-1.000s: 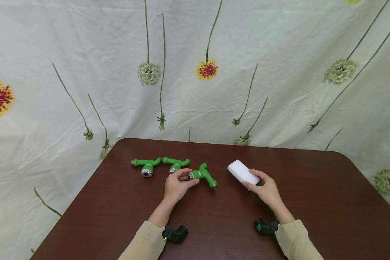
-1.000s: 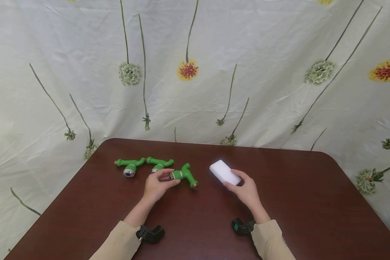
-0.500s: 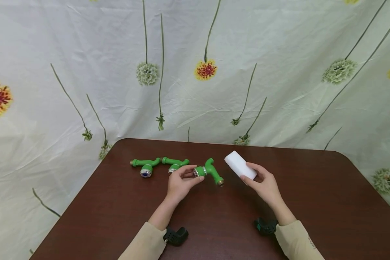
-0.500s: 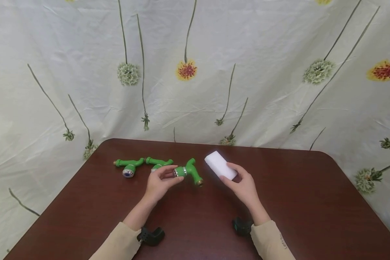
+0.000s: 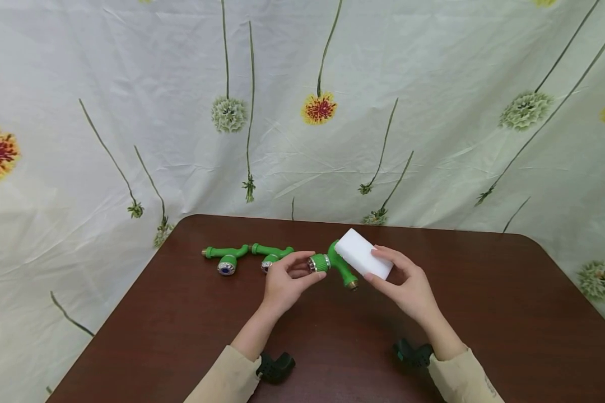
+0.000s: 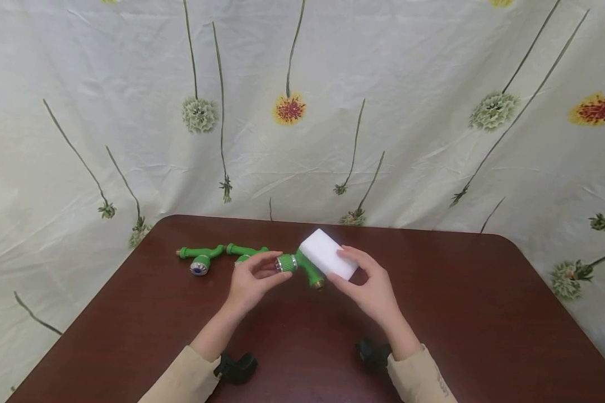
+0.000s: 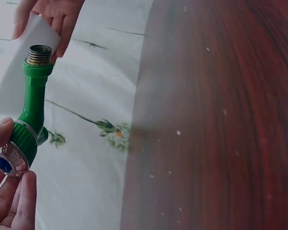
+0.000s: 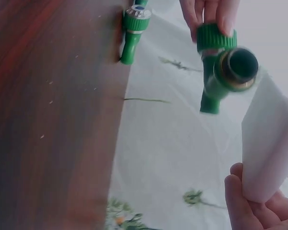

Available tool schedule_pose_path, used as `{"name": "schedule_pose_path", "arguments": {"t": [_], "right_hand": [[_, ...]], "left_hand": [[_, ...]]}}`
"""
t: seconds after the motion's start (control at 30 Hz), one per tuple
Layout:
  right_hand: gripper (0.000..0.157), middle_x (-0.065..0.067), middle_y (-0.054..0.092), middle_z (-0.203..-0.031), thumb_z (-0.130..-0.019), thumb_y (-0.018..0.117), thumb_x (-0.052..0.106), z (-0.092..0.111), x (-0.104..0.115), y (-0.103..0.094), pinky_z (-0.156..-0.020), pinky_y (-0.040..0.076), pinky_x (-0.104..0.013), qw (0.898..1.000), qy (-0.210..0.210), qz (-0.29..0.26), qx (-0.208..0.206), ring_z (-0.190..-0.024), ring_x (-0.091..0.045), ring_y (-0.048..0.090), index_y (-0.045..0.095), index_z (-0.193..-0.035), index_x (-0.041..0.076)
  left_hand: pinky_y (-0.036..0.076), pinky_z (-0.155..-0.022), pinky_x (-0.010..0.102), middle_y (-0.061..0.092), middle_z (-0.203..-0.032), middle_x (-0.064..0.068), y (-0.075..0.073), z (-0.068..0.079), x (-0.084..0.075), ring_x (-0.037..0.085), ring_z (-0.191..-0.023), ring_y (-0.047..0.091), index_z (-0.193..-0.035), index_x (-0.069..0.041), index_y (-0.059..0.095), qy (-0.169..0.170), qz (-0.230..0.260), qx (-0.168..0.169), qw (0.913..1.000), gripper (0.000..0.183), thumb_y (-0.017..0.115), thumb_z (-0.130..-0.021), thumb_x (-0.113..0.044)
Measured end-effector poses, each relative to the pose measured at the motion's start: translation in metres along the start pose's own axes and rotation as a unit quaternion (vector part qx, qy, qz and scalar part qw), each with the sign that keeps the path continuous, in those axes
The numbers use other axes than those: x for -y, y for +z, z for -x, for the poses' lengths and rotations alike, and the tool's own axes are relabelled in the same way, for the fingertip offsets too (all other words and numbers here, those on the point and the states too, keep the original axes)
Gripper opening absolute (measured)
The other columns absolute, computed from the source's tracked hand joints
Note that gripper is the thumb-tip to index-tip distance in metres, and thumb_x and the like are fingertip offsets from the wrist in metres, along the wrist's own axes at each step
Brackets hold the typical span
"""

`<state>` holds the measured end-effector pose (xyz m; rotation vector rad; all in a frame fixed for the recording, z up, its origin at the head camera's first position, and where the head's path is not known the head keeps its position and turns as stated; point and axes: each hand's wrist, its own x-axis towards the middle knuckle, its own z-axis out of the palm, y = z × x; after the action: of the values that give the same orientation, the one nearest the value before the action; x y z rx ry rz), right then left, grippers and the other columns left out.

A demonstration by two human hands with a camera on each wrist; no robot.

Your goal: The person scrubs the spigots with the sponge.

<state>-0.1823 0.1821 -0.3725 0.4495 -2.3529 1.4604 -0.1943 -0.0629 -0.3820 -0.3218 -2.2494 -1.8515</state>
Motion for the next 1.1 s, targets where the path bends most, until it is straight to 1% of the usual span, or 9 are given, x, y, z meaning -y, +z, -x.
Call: {"name": "schedule_pose_path", "arguments": {"t": [0.13,0.23,0.37,0.47,0.6,0.77,0.87,1.0,1.1], "right_hand": [[0.041,0.002,0.057,-0.128,-0.076,0.08,0.015,0.004,0.009,0.003,-0.081,0.046,-0.02,0.999,-0.038,0.021,0.005,-0.113,-0.014,0.053,0.067,-0.114,0.018],[0.042,0.003,0.055,-0.13,-0.075,0.08,0.016,0.007,0.013,0.005,-0.081,0.046,-0.02,0.996,-0.067,0.051,0.014,-0.116,-0.016,0.052,0.067,-0.115,0.02],[0.043,0.002,0.054,-0.131,-0.074,0.081,0.017,0.009,0.018,0.007,-0.08,0.05,-0.028,0.989,-0.107,0.094,0.025,-0.116,-0.019,0.053,0.067,-0.115,0.02],[0.043,-0.001,0.055,-0.131,-0.073,0.081,0.017,0.009,0.021,0.007,-0.079,0.051,-0.033,0.985,-0.124,0.118,0.026,-0.115,-0.021,0.054,0.068,-0.114,0.018],[0.04,-0.007,0.056,-0.128,-0.074,0.08,0.014,0.007,0.02,0.002,-0.073,0.053,-0.038,0.98,-0.114,0.159,-0.017,-0.111,-0.025,0.057,0.07,-0.112,0.012],[0.038,-0.01,0.058,-0.126,-0.074,0.079,0.013,0.003,0.016,-0.005,-0.071,0.05,-0.042,0.978,-0.062,0.173,-0.094,-0.107,-0.028,0.058,0.069,-0.111,0.008],[0.039,-0.007,0.057,-0.128,-0.075,0.079,0.014,0.003,0.017,-0.004,-0.073,0.049,-0.037,0.982,-0.058,0.154,-0.088,-0.11,-0.026,0.056,0.069,-0.113,0.009],[0.041,-0.004,0.055,-0.13,-0.075,0.08,0.016,0.006,0.022,0.001,-0.077,0.05,-0.03,0.985,-0.086,0.141,-0.051,-0.114,-0.022,0.055,0.068,-0.114,0.011],[0.042,-0.003,0.054,-0.131,-0.075,0.08,0.016,0.009,0.025,0.005,-0.077,0.052,-0.031,0.984,-0.109,0.141,-0.027,-0.115,-0.02,0.054,0.068,-0.115,0.012]], "left_hand": [[0.056,-0.071,0.03,0.067,-0.098,0.014,0.004,-0.003,0.011,0.025,-0.084,0.068,-0.111,-0.003,0.067,0.02,0.011,0.0,0.9997,0.04,0.08,-0.073,-0.008],[0.056,-0.07,0.029,0.068,-0.097,0.012,0.005,-0.003,0.012,0.023,-0.082,0.068,-0.11,-0.005,0.068,0.042,0.018,0.002,0.9989,0.041,0.082,-0.072,-0.012],[0.056,-0.072,0.031,0.068,-0.096,0.01,0.006,-0.002,0.009,0.021,-0.081,0.068,-0.109,-0.008,0.069,0.058,0.018,0.005,0.9981,0.04,0.083,-0.071,-0.013],[0.055,-0.074,0.038,0.068,-0.097,0.014,0.006,0.003,-0.009,0.026,-0.082,0.068,-0.109,-0.002,0.067,0.063,0.014,0.008,0.9979,0.04,0.081,-0.072,-0.006],[0.054,-0.076,0.048,0.067,-0.096,0.02,0.004,0.011,-0.032,0.035,-0.085,0.066,-0.109,0.006,0.065,0.067,0.007,0.012,0.9976,0.04,0.078,-0.071,0.003],[0.054,-0.075,0.048,0.067,-0.096,0.019,0.004,0.012,-0.034,0.034,-0.084,0.066,-0.109,0.005,0.065,0.07,0.002,0.013,0.9975,0.04,0.078,-0.071,0.003],[0.054,-0.074,0.045,0.067,-0.095,0.018,0.004,0.013,-0.035,0.033,-0.084,0.067,-0.109,0.004,0.065,0.067,0.0,0.013,0.9976,0.04,0.078,-0.071,0.003],[0.055,-0.074,0.043,0.068,-0.095,0.018,0.005,0.013,-0.035,0.031,-0.084,0.067,-0.109,0.004,0.066,0.068,-0.004,0.014,0.9976,0.04,0.079,-0.071,0.002],[0.055,-0.074,0.043,0.068,-0.095,0.018,0.006,0.013,-0.035,0.031,-0.083,0.067,-0.108,0.004,0.066,0.074,-0.006,0.017,0.9971,0.039,0.079,-0.071,0.002]]}}
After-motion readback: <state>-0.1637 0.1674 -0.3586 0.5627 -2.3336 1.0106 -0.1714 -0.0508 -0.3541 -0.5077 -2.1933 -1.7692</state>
